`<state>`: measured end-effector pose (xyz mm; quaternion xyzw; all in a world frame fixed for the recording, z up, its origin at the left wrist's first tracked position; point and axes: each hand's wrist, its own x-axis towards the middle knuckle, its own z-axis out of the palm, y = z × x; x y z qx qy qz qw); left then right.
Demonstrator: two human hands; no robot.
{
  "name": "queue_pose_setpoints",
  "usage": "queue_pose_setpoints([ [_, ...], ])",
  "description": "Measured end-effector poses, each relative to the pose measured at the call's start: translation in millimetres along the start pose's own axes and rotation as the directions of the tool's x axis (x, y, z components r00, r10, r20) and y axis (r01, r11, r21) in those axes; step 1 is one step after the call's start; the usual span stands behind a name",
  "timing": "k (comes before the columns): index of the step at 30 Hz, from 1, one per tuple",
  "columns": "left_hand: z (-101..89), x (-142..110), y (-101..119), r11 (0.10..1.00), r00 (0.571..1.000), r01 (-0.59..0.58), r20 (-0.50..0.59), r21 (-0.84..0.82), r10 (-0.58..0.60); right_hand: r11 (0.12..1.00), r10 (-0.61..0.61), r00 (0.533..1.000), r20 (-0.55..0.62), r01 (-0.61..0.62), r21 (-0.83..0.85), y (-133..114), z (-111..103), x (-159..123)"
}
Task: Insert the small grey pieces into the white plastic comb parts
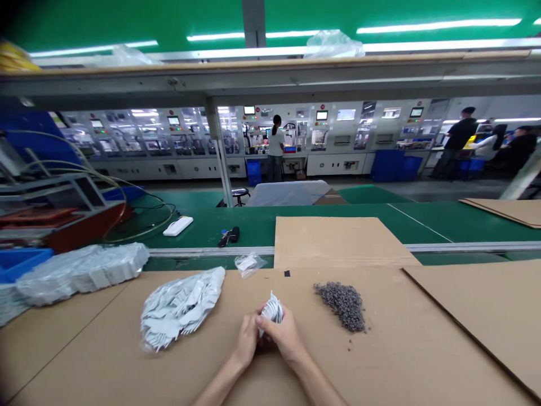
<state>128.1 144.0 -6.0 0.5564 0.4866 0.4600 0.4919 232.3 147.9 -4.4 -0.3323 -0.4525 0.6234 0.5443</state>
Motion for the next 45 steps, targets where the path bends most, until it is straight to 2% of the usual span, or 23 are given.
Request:
queue_pose_setpoints([
  [2, -2.1, -2, 3, 0.996, 0.998, -0.062, 0.021, 0.058, 0.060, 0.990, -0.063, 0.997, -0.049, 0.056, -0.129, -4, -1, 0],
  [4, -4.6, -3, 6, 0.997, 0.996, -0.076, 0.057, 0.027, 0.074, 0.969, -0.140, 0.984, -0.114, 0.113, -0.219, -9, -1, -1],
  [6, -6.2, -3, 9, 0.994, 0.983, -0.075, 0.161, -0.080, 0.087, 0.939, -0.204, 0.966, -0.158, 0.148, -0.311, -13, -1, -2],
  [9, -2.9, -5, 15, 0.976, 0.927, -0.140, 0.325, -0.165, 0.188, 0.852, -0.289, 0.949, -0.126, 0.195, -0.487, -16, 4, -6],
  [12, 4.8, -7, 20, 0.961, 0.924, -0.226, 0.279, -0.158, 0.263, 0.727, -0.386, 0.921, -0.046, 0.273, -0.630, -17, 9, -7],
  [14, 7.6, -8, 23, 0.959, 0.938, -0.235, 0.223, -0.159, 0.267, 0.689, -0.405, 0.914, -0.032, 0.281, -0.668, -18, 11, -7],
  [16, 6.4, -8, 26, 0.968, 0.941, -0.220, 0.234, -0.124, 0.244, 0.699, -0.377, 0.926, -0.015, 0.274, -0.661, -20, 10, -8],
  [18, 1.8, -8, 28, 0.980, 0.932, -0.189, 0.304, -0.064, 0.199, 0.736, -0.334, 0.941, 0.056, 0.297, -0.609, -24, 7, -10],
  [22, -5.9, -9, 33, 0.989, 0.871, -0.149, 0.474, 0.010, 0.127, 0.827, -0.264, 0.952, 0.156, 0.306, -0.471, -29, 1, -15],
  [24, -5.5, -9, 34, 0.977, 0.864, -0.214, 0.468, 0.009, 0.185, 0.810, -0.254, 0.942, 0.221, 0.332, -0.483, -30, -1, -17],
  [27, -2.2, -9, 33, 0.954, 0.866, -0.299, 0.422, 0.008, 0.267, 0.734, -0.258, 0.907, 0.331, 0.408, -0.543, -32, -2, -17],
  [30, -2.4, -9, 31, 0.973, 0.881, -0.230, 0.429, 0.023, 0.198, 0.665, -0.294, 0.914, 0.279, 0.405, -0.627, -36, -3, -17],
  [33, -7.3, -8, 26, 0.972, 0.934, -0.217, 0.309, 0.093, 0.179, 0.634, -0.300, 0.922, 0.246, 0.385, -0.670, -40, -6, -16],
  [35, -11.0, -8, 22, 0.968, 0.955, -0.214, 0.234, 0.133, 0.179, 0.653, -0.253, 0.927, 0.277, 0.374, -0.658, -40, -6, -16],
  [38, -15.6, -7, 20, 0.975, 0.964, -0.183, 0.216, 0.129, 0.152, 0.699, -0.201, 0.931, 0.305, 0.355, -0.621, -40, -8, -14],
  [40, -18.9, -6, 22, 0.987, 0.969, -0.149, 0.206, 0.059, 0.134, 0.751, -0.204, 0.939, 0.277, 0.331, -0.571, -39, -10, -12],
  [42, -22.1, -4, 25, 0.990, 0.976, -0.102, 0.180, -0.100, 0.118, 0.848, -0.209, 0.963, 0.168, 0.264, -0.459, -35, -12, -8],
  [45, -22.1, -1, 29, 0.917, 0.983, -0.094, 0.112, -0.387, 0.148, 0.984, -0.130, 0.990, -0.062, 0.121, -0.130, -25, -9, -4],
])
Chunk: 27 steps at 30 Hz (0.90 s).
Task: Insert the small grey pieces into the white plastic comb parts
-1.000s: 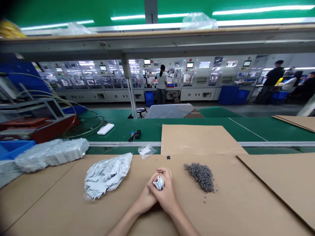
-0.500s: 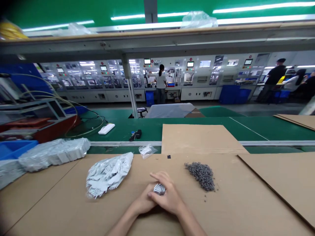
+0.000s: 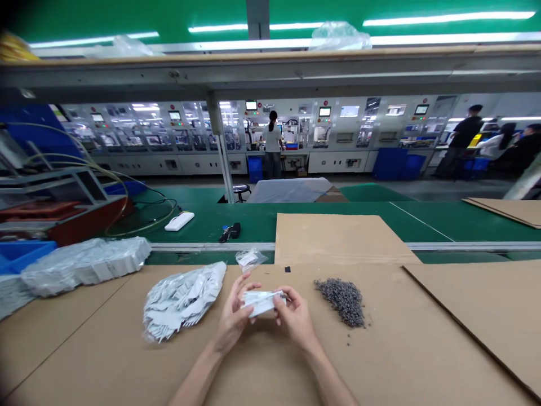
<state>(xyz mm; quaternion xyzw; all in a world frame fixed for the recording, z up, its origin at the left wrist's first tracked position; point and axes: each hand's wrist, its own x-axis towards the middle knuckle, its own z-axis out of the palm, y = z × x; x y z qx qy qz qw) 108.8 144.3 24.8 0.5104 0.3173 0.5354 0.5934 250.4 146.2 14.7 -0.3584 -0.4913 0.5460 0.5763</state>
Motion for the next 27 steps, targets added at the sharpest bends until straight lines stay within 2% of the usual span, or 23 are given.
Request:
queue_pose_setpoints([
  [2, 3.5, 2, -3, 0.994, 0.999, -0.029, -0.021, -0.108, 0.027, 0.979, 0.073, 0.996, -0.046, -0.062, 0.195, 7, 9, -1],
  [5, 7.1, 4, -9, 0.975, 0.995, 0.097, -0.018, -0.200, -0.103, 0.956, 0.104, 0.994, 0.028, -0.108, 0.272, 13, 25, -6],
  [7, 4.9, 5, -11, 0.941, 0.982, 0.147, -0.066, -0.303, -0.175, 0.975, 0.106, 0.987, 0.118, -0.127, 0.184, 11, 28, -7],
  [9, 0.0, 8, -11, 0.935, 0.977, 0.066, -0.166, -0.349, -0.131, 0.998, 0.062, 0.987, 0.146, -0.060, -0.020, 4, 23, -5],
  [10, -2.4, 9, -11, 0.951, 0.974, 0.023, -0.206, -0.310, -0.090, 0.988, 0.019, 0.992, 0.127, 0.001, -0.153, -1, 18, -3],
  [12, -5.2, 11, -12, 0.994, 0.977, 0.007, -0.210, -0.113, -0.030, 0.900, -0.093, 0.995, 0.033, 0.098, -0.425, -11, 0, -1],
  [13, -5.1, 11, -15, 0.999, 0.983, 0.034, -0.179, 0.012, -0.031, 0.844, -0.136, 0.990, -0.021, 0.105, -0.525, -15, -10, -1],
  [16, 0.3, 9, -23, 0.947, 0.996, 0.090, -0.054, 0.310, -0.077, 0.739, -0.169, 0.970, -0.176, 0.007, -0.674, -26, -51, -12],
  [18, 5.4, 7, -26, 0.916, 0.996, 0.063, 0.026, 0.397, -0.080, 0.609, -0.059, 0.979, -0.193, -0.118, -0.784, -30, -82, -27],
  [20, 9.0, 5, -26, 0.903, 0.994, 0.033, 0.078, 0.428, -0.073, 0.476, 0.049, 0.972, -0.228, -0.223, -0.850, -30, -114, -43],
  [23, 10.0, 4, -26, 0.912, 0.993, 0.069, 0.061, 0.405, -0.102, 0.335, 0.139, 0.930, -0.342, -0.369, -0.867, -24, -151, -58],
  [25, 8.4, 6, -28, 0.934, 0.984, 0.155, 0.028, 0.321, -0.173, 0.279, 0.159, 0.916, -0.368, -0.399, -0.873, -18, -161, -59],
  [27, 6.2, 8, -31, 0.946, 0.968, 0.248, -0.018, 0.208, -0.250, 0.236, 0.159, 0.921, -0.355, -0.384, -0.892, -12, -159, -54],
])
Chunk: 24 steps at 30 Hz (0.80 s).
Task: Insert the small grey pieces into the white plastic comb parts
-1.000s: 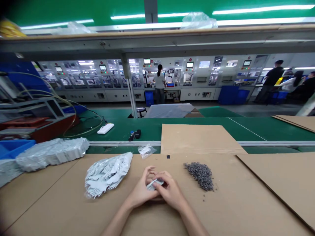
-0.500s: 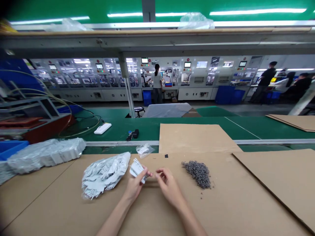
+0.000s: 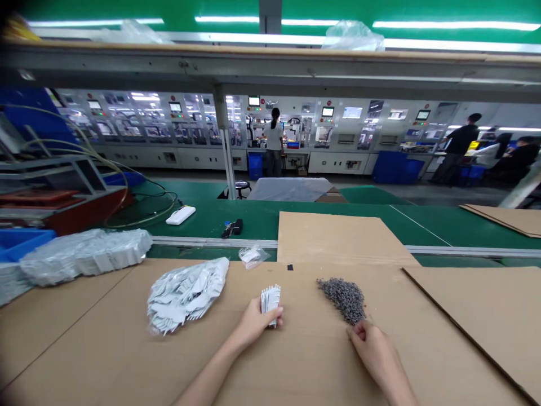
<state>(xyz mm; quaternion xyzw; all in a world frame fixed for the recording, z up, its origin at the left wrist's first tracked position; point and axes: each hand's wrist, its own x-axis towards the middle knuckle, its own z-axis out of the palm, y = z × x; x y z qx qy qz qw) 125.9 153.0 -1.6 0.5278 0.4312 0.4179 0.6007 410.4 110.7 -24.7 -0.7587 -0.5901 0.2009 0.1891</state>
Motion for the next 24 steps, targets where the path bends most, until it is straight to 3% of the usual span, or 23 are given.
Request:
queue_pose_setpoints([
  [2, -1.9, 3, -3, 0.996, 0.997, 0.047, -0.056, -0.080, -0.052, 0.998, -0.048, 0.999, -0.004, 0.048, -0.043, -12, 5, 3],
  [7, -5.9, 7, -5, 0.981, 0.987, 0.019, -0.152, -0.195, -0.050, 0.983, -0.181, 0.984, 0.001, 0.181, -0.028, -61, 12, 3],
  [10, -6.3, 7, -6, 0.976, 0.987, 0.026, -0.150, -0.214, -0.059, 0.931, -0.307, 0.950, 0.060, 0.287, 0.227, -98, 20, 2],
  [14, -5.4, 4, -7, 0.956, 0.992, 0.069, -0.084, -0.287, -0.096, 0.646, -0.409, 0.911, 0.052, 0.249, 0.722, -138, 38, -2],
  [17, -4.5, 0, -5, 0.933, 0.995, 0.069, -0.045, -0.353, -0.091, 0.522, -0.402, 0.915, 0.009, 0.222, 0.823, -147, 49, -7],
  [20, -3.6, -2, -2, 0.940, 0.995, 0.054, -0.059, -0.337, -0.079, 0.538, -0.406, 0.912, -0.053, 0.286, 0.793, -143, 52, -11],
  [24, -2.7, -3, -1, 0.972, 0.997, 0.029, -0.069, -0.234, -0.047, 0.549, -0.457, 0.888, -0.042, 0.319, 0.773, -138, 48, -13],
])
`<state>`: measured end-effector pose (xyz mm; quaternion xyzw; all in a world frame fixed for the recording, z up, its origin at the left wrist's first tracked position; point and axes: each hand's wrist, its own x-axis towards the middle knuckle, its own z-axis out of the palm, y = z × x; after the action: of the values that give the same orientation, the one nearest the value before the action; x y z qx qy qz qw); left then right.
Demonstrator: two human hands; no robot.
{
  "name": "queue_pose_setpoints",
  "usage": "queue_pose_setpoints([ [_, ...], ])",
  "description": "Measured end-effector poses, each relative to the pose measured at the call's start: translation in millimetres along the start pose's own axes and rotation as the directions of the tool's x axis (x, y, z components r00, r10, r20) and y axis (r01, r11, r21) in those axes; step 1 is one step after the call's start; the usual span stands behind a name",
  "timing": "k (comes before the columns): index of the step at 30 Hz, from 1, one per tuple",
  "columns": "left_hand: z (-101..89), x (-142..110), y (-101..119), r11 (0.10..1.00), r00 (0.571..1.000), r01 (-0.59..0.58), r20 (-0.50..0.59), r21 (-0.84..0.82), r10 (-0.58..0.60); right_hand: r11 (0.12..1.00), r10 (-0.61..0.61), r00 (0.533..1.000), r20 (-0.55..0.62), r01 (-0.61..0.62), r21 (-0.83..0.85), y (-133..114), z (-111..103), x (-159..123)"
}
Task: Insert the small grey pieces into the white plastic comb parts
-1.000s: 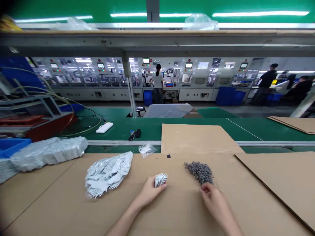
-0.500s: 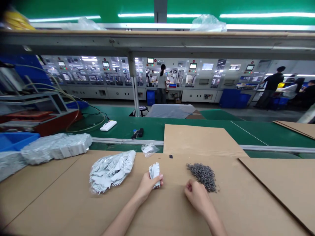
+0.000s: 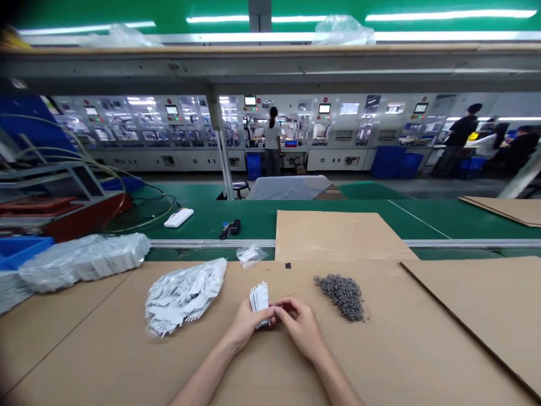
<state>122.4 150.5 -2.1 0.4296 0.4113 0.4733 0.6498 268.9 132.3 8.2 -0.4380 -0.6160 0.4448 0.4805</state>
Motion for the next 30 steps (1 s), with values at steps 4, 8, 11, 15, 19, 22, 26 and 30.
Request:
queue_pose_setpoints([
  [4, 0.6, -1, -2, 0.999, 1.000, 0.019, 0.021, -0.034, -0.018, 0.999, -0.021, 0.999, -0.033, 0.019, -0.048, 1, -1, 1],
  [8, 1.4, 1, -4, 0.968, 0.987, 0.160, 0.027, -0.194, -0.158, 0.996, -0.053, 0.994, -0.100, 0.046, -0.079, 6, -1, 3],
  [11, 1.0, 2, -5, 0.971, 0.988, 0.153, 0.000, -0.183, -0.155, 0.991, -0.077, 0.995, -0.065, 0.069, -0.117, 7, 1, 2],
  [15, -1.1, 2, -6, 0.999, 0.999, 0.012, -0.030, -0.030, -0.012, 0.984, -0.097, 0.994, -0.051, 0.088, -0.153, 9, 4, 1],
  [19, -2.5, 1, -3, 0.995, 0.999, -0.024, -0.045, 0.099, 0.029, 1.000, -0.020, 0.992, -0.121, 0.018, -0.022, 15, 5, 3],
  [22, -3.4, 1, -2, 0.986, 1.000, -0.031, 0.003, 0.166, 0.031, 0.995, 0.036, 0.986, -0.165, -0.021, 0.095, 20, 4, 4],
  [26, -5.3, 1, -3, 0.970, 0.998, -0.067, 0.038, 0.232, 0.059, 0.988, 0.055, 0.988, -0.142, -0.033, 0.150, 25, 3, 6],
  [30, -4.8, 0, -1, 0.967, 0.998, -0.067, 0.009, 0.244, 0.067, 0.981, 0.082, 0.986, -0.143, -0.054, 0.187, 22, 2, 7],
])
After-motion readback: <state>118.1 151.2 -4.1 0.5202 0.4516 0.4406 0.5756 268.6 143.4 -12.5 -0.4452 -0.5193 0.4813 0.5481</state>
